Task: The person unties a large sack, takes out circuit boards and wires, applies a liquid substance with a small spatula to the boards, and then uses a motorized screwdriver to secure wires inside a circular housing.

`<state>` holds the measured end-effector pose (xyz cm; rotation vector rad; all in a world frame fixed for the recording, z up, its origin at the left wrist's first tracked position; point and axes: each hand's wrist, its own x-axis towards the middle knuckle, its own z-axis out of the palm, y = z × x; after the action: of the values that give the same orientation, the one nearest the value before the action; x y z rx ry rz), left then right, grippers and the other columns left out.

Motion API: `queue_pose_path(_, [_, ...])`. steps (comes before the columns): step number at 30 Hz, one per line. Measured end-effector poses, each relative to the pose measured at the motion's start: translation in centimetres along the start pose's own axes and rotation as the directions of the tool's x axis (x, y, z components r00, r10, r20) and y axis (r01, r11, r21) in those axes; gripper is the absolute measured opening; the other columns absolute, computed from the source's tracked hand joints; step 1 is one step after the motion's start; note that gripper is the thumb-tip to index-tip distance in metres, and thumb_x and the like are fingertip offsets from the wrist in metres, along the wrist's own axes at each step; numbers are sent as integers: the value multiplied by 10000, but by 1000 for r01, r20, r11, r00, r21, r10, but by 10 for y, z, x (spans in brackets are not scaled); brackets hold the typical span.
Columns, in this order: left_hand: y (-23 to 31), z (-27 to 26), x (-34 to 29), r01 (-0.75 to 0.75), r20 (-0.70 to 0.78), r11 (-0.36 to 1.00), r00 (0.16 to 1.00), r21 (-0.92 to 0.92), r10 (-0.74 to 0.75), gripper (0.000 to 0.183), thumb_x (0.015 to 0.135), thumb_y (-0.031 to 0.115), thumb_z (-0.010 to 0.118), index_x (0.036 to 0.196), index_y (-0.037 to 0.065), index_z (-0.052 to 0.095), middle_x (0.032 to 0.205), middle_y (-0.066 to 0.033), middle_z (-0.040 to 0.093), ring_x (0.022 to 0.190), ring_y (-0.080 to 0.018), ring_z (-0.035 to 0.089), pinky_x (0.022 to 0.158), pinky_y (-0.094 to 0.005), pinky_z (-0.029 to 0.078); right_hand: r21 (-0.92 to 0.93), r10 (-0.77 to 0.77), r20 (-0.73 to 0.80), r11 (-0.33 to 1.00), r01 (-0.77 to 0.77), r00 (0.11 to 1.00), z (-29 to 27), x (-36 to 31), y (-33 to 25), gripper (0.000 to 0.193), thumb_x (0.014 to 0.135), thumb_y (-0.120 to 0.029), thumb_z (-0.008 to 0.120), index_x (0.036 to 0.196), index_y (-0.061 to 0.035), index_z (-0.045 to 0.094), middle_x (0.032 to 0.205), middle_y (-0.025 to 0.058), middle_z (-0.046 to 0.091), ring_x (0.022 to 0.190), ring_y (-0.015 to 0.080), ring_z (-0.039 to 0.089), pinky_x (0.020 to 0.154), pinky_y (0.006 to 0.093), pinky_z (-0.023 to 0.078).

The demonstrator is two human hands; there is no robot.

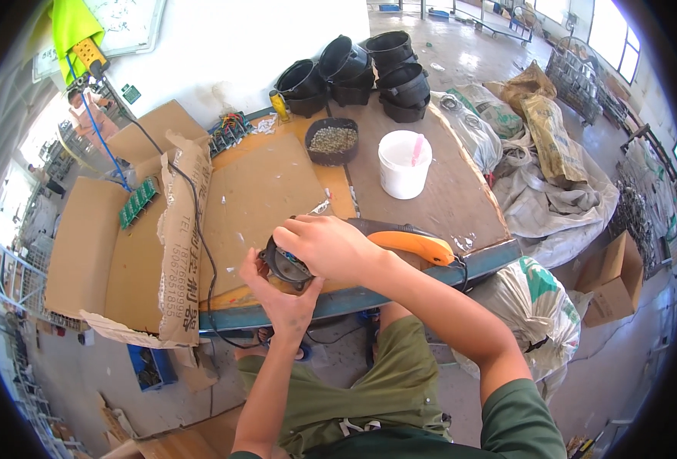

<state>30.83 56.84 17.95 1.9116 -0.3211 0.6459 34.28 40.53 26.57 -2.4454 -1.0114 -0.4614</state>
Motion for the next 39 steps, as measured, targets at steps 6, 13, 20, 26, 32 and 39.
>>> queue_pose_path(6, [0, 2, -2, -37, -18, 996, 999, 87, 39, 1085, 658, 245, 941, 1466, -18, 266, 1341, -191, 345, 1237, -334, 423, 1067, -452, 378, -86, -106, 19, 990, 108, 994, 3, -10, 4, 293, 760, -98, 696, 975, -40, 504, 916, 81, 588, 937, 291, 647, 752, 395, 574])
queue_pose_path(13, [2, 1, -2, -52, -17, 996, 998, 67, 54, 1095, 654, 241, 939, 1469, -24, 257, 1333, -191, 363, 1237, -329, 425, 1054, -451, 381, -71, -40, -28, 997, 38, 999, 5, -12, 0, 348, 773, -145, 731, 1034, -44, 525, 932, 85, 577, 944, 291, 628, 759, 397, 568])
queue_pose_path(20, [18, -51, 27, -90, -124, 990, 989, -106, 77, 1012, 746, 399, 864, 1461, -15, 278, 1391, -148, 374, 1262, -280, 431, 1053, -418, 369, 289, 572, -293, 817, -499, 766, -17, -70, -38, 710, 855, -354, 779, 1387, -3, 465, 921, 133, 650, 829, 352, 640, 714, 449, 522])
queue_pose_path(26, [51, 62, 211, 41, 298, 936, 952, -350, 70, 247, 943, 187, 682, 1133, 32, 647, 996, -61, 666, 944, -161, 622, 881, -316, 499, 64, 878, -79, 478, -876, 473, -14, -93, -9, 750, 969, -520, 579, 1414, 62, 418, 945, 223, 721, 854, 412, 699, 770, 508, 544])
queue_pose_path(32, [-59, 173, 285, -583, 721, 730, 668, 356, 182, 163, 801, 121, 635, 932, 47, 698, 1036, -225, 712, 989, -417, 679, 864, -493, 561, -60, 923, -30, 382, -922, 384, -2, -72, 4, 631, 974, -600, 496, 1084, -12, 697, 1017, 262, 718, 978, 420, 702, 840, 526, 554])
queue_pose_path(39, [-37, 223, 268, -533, 769, 591, 582, 606, -264, 376, 797, 153, 697, 1151, 28, 720, 1227, -220, 689, 1158, -367, 663, 986, -461, 534, -109, 939, -76, 325, -939, 334, -34, -110, -7, 460, 951, -502, 579, 934, -84, 771, 921, 166, 749, 874, 362, 730, 746, 469, 575])
